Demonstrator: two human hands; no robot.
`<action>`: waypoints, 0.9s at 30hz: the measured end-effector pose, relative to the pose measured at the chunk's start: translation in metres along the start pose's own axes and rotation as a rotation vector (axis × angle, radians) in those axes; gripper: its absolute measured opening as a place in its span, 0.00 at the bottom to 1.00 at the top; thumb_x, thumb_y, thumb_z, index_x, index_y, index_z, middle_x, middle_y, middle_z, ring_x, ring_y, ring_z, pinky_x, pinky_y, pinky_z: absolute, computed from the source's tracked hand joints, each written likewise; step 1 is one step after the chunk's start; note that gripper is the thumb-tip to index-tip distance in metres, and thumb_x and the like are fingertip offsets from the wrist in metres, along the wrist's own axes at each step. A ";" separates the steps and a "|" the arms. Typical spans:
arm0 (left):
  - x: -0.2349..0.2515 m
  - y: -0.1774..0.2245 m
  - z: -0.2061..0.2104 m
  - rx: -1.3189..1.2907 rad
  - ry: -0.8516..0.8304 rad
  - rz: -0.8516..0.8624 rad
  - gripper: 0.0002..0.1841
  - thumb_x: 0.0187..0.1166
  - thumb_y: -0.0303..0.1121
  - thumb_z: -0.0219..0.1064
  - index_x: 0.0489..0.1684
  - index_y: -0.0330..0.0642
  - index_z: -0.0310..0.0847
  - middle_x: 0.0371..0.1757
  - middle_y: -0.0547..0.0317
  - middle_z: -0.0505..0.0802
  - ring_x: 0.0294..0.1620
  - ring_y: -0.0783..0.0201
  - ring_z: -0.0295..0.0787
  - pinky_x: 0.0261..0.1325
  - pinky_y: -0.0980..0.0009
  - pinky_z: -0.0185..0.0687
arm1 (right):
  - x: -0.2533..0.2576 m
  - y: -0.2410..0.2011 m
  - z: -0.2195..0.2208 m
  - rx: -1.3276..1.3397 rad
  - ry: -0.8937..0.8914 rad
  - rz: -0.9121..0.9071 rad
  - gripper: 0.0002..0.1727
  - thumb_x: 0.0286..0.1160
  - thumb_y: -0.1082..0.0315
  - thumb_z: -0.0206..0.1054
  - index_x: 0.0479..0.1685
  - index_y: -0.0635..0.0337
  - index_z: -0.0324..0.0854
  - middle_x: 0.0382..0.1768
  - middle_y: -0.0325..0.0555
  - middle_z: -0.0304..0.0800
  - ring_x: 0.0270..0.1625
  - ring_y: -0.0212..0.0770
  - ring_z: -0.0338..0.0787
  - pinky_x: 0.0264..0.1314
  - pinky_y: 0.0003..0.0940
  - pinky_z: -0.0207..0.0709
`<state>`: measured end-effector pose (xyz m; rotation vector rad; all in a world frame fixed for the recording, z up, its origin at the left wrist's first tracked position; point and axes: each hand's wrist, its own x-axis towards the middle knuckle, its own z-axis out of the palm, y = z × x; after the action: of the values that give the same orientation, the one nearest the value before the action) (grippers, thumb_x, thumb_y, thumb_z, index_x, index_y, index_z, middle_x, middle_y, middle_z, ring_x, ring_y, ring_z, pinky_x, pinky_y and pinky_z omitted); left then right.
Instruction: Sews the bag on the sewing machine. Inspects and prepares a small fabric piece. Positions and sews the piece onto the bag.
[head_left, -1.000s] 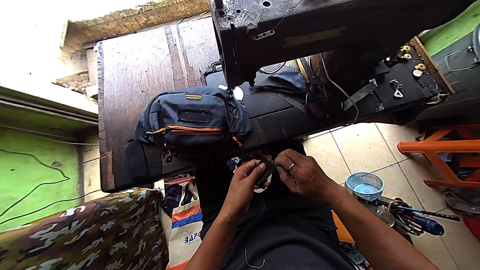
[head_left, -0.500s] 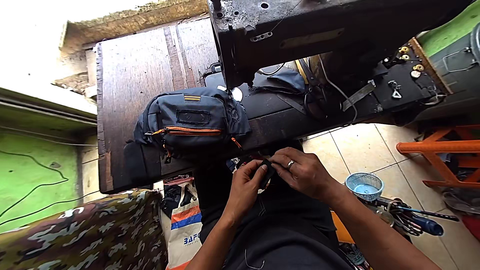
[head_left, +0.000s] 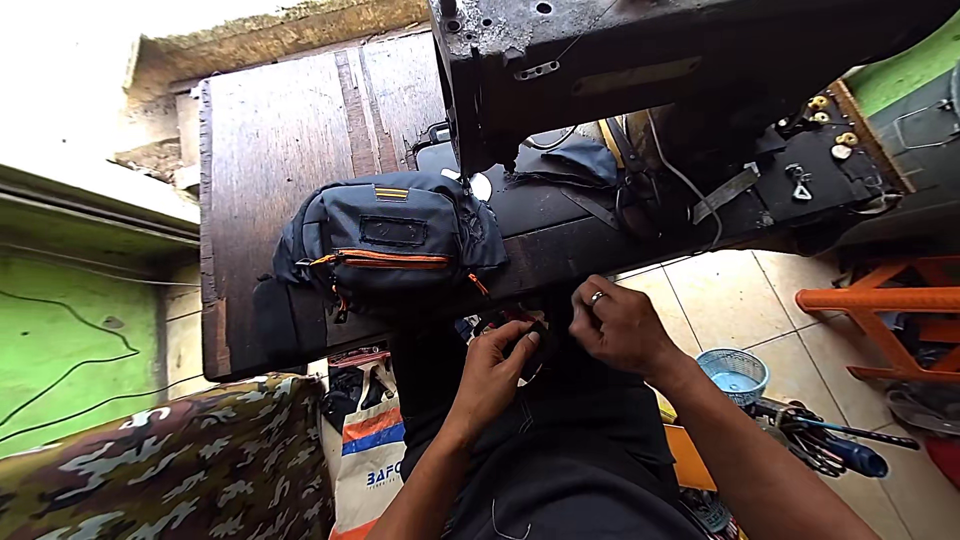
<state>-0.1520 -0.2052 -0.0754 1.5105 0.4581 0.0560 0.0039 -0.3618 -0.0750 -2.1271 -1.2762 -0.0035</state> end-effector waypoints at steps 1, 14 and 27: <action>0.000 -0.001 0.000 -0.029 -0.012 -0.011 0.12 0.88 0.32 0.59 0.46 0.39 0.91 0.38 0.63 0.94 0.39 0.73 0.90 0.47 0.73 0.87 | -0.001 0.002 -0.003 0.064 -0.046 0.098 0.27 0.88 0.58 0.50 0.16 0.60 0.78 0.17 0.44 0.76 0.20 0.39 0.79 0.22 0.36 0.70; -0.008 0.002 0.000 -0.292 -0.006 -0.100 0.12 0.79 0.23 0.70 0.57 0.29 0.82 0.46 0.48 0.96 0.41 0.57 0.98 0.51 0.61 0.96 | -0.010 -0.022 -0.003 0.899 -0.204 0.584 0.07 0.81 0.65 0.70 0.48 0.59 0.86 0.33 0.35 0.92 0.29 0.27 0.90 0.30 0.21 0.86; -0.017 0.001 -0.003 -0.130 0.110 0.003 0.09 0.77 0.24 0.73 0.51 0.31 0.88 0.37 0.54 0.98 0.35 0.62 0.98 0.46 0.66 0.98 | -0.009 -0.016 0.001 0.954 -0.188 0.545 0.06 0.76 0.70 0.73 0.46 0.61 0.89 0.34 0.36 0.95 0.31 0.29 0.93 0.35 0.24 0.89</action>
<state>-0.1686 -0.2076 -0.0703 1.3852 0.5305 0.1686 -0.0140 -0.3637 -0.0704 -1.5479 -0.5402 0.8707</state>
